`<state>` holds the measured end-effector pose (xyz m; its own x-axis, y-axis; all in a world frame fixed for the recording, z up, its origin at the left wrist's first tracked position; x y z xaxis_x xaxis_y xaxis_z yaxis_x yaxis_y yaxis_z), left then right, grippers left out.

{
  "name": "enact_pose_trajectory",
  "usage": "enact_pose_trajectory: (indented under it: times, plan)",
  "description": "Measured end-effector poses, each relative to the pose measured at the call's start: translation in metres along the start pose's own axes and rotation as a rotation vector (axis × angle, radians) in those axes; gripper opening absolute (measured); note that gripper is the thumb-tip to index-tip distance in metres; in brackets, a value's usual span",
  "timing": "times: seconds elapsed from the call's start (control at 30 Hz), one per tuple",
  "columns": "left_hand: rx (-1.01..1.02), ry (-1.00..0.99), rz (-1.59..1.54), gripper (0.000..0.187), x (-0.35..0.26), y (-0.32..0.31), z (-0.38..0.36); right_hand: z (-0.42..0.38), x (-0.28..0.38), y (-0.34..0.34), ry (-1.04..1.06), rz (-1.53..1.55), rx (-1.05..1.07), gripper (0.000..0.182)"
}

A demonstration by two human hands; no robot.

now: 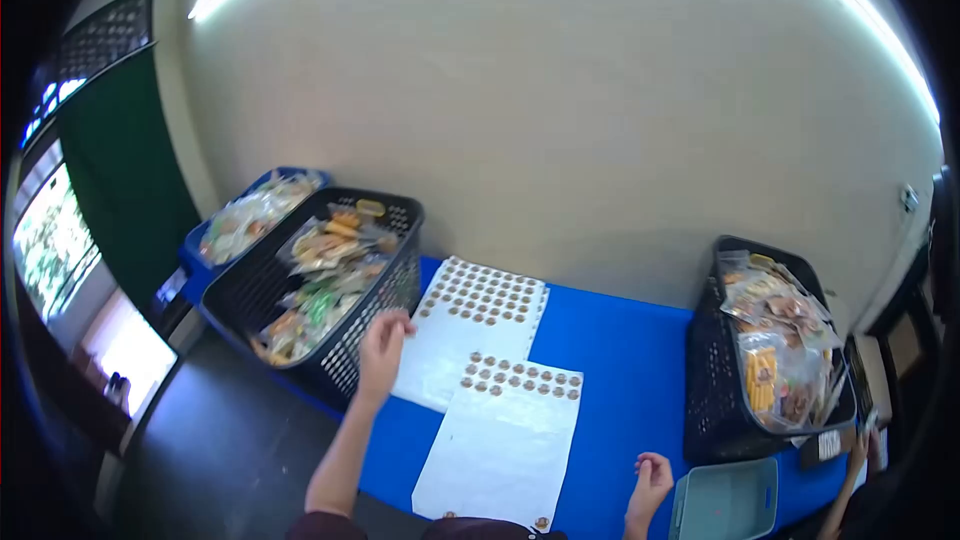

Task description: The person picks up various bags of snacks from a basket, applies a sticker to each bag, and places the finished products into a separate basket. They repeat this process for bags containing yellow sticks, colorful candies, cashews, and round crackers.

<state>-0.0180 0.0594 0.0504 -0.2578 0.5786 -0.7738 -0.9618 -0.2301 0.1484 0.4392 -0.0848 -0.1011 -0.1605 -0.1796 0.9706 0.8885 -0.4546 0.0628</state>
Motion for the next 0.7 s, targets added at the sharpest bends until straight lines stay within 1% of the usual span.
enact_pose_trajectory:
  times: [0.03,0.07,0.1,0.17,0.2,0.27,0.3,0.33,0.37,0.43,0.47,0.57,0.6,0.63,0.7]
  plan:
    - [-0.032,0.021,0.01,0.014,-0.002,0.003,-0.013,-0.001,-0.001,0.002,-0.042,0.037,0.028,0.008]
    - [-0.043,0.023,0.191,0.014,-0.027,0.009,0.001,-0.001,-0.001,0.007,-0.086,0.075,0.047,0.008]
    - [0.016,-0.031,0.356,0.014,-0.042,0.055,0.035,-0.02,-0.012,-0.044,-0.106,0.157,0.032,0.008]
    - [0.033,-0.013,0.391,0.016,-0.032,0.076,0.058,-0.012,-0.009,-0.03,-0.113,0.165,0.024,0.009]
    - [0.035,0.049,0.444,0.018,-0.01,0.085,0.058,-0.004,-0.005,-0.012,-0.099,0.143,0.009,0.01]
    - [0.062,0.154,0.583,0.022,0.039,0.118,0.064,-0.003,0.003,0.001,-0.105,0.101,-0.04,0.011]
    - [0.106,0.227,0.669,0.024,0.067,0.133,0.058,0.0,0.005,0.007,-0.107,0.079,-0.068,0.011]
    - [0.153,0.298,0.752,0.026,0.097,0.145,0.046,-0.001,-0.014,0.018,-0.079,0.088,-0.077,0.012]
    - [0.204,0.366,0.83,0.029,0.119,0.154,0.035,-0.005,-0.021,0.022,-0.095,0.103,-0.054,0.012]
    - [0.222,0.437,0.821,0.031,0.14,0.162,0.014,-0.008,-0.027,0.029,-0.12,0.125,-0.011,0.015]
    - [0.225,0.47,0.814,0.032,0.15,0.166,0.011,-0.006,-0.027,0.028,-0.091,0.097,0.008,0.013]
    - [0.194,0.537,0.719,0.033,0.135,0.171,0.007,0.004,-0.033,0.019,-0.153,0.145,0.039,0.013]
    - [0.185,0.564,0.685,0.035,0.132,0.176,0.008,0.01,-0.029,0.013,-0.138,0.134,0.069,0.013]
    - [0.163,0.484,0.681,0.033,0.136,0.185,0.013,0.014,-0.021,0.007,-0.122,0.134,0.086,0.013]
    - [0.11,0.482,0.667,0.032,0.141,0.203,0.019,0.022,-0.007,-0.009,-0.089,0.139,0.126,0.013]
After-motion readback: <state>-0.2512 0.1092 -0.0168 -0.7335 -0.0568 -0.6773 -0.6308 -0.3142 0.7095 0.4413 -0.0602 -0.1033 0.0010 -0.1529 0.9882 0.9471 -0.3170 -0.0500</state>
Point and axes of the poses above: each hand's wrist, its own z-axis towards the middle knuckle, its own y-axis out of the back of the hand, x = y × z, the point moved 8 cm from there along z, towards the middle knuckle, and after that the axes turned 8 degrees about x, right-handed, at the moved point
